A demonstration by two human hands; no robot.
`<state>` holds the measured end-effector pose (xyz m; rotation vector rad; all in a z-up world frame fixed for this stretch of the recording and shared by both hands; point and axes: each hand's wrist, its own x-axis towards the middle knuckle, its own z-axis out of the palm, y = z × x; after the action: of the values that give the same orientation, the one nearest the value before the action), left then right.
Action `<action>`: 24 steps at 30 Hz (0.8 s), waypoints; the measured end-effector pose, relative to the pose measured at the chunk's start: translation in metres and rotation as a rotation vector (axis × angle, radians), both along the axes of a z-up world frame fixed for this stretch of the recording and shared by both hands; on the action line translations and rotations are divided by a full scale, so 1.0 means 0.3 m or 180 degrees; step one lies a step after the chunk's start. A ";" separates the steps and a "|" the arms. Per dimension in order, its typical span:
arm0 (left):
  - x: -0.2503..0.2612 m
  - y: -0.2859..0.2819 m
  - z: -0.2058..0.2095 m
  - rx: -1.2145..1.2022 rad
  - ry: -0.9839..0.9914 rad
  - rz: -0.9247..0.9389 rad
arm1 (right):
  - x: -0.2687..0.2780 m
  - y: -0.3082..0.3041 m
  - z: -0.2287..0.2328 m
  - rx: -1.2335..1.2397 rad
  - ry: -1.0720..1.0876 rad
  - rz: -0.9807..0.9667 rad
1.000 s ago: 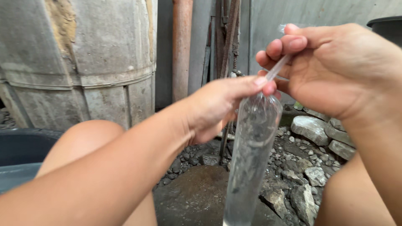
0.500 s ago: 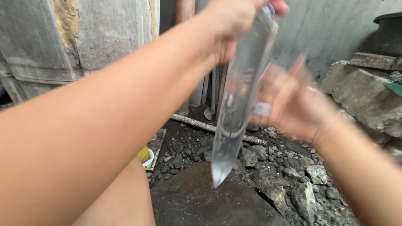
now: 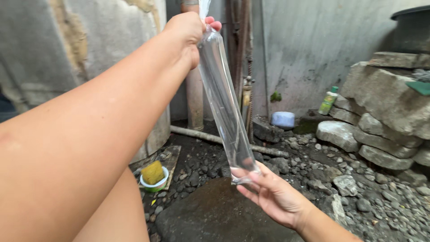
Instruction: The person fills long plastic bags with water from an outdoor tap and ties them closed by hand. The person then places the sealed bags into a black bucket.
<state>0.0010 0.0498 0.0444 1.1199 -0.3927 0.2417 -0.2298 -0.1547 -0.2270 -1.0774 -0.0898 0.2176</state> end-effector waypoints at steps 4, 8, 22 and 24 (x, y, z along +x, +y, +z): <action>-0.175 0.123 -0.039 0.0261 0.0336 -0.0491 | 0.025 -0.015 -0.099 0.1566 0.0376 0.1242; -0.195 0.159 -0.127 -0.0169 0.0473 -0.0841 | 0.021 0.019 -0.150 0.1908 0.0718 0.1329; -0.325 0.180 -0.153 -0.0621 0.0313 -0.0771 | -0.005 0.102 -0.074 0.1312 0.0741 0.1500; -0.288 0.125 -0.168 -0.0558 0.0328 -0.0573 | -0.007 0.155 -0.033 0.0871 0.1351 0.0669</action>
<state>-0.0855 0.0874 -0.0061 0.9147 -0.3708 0.0582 -0.2320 -0.1082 -0.2369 -0.7309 0.1463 0.6014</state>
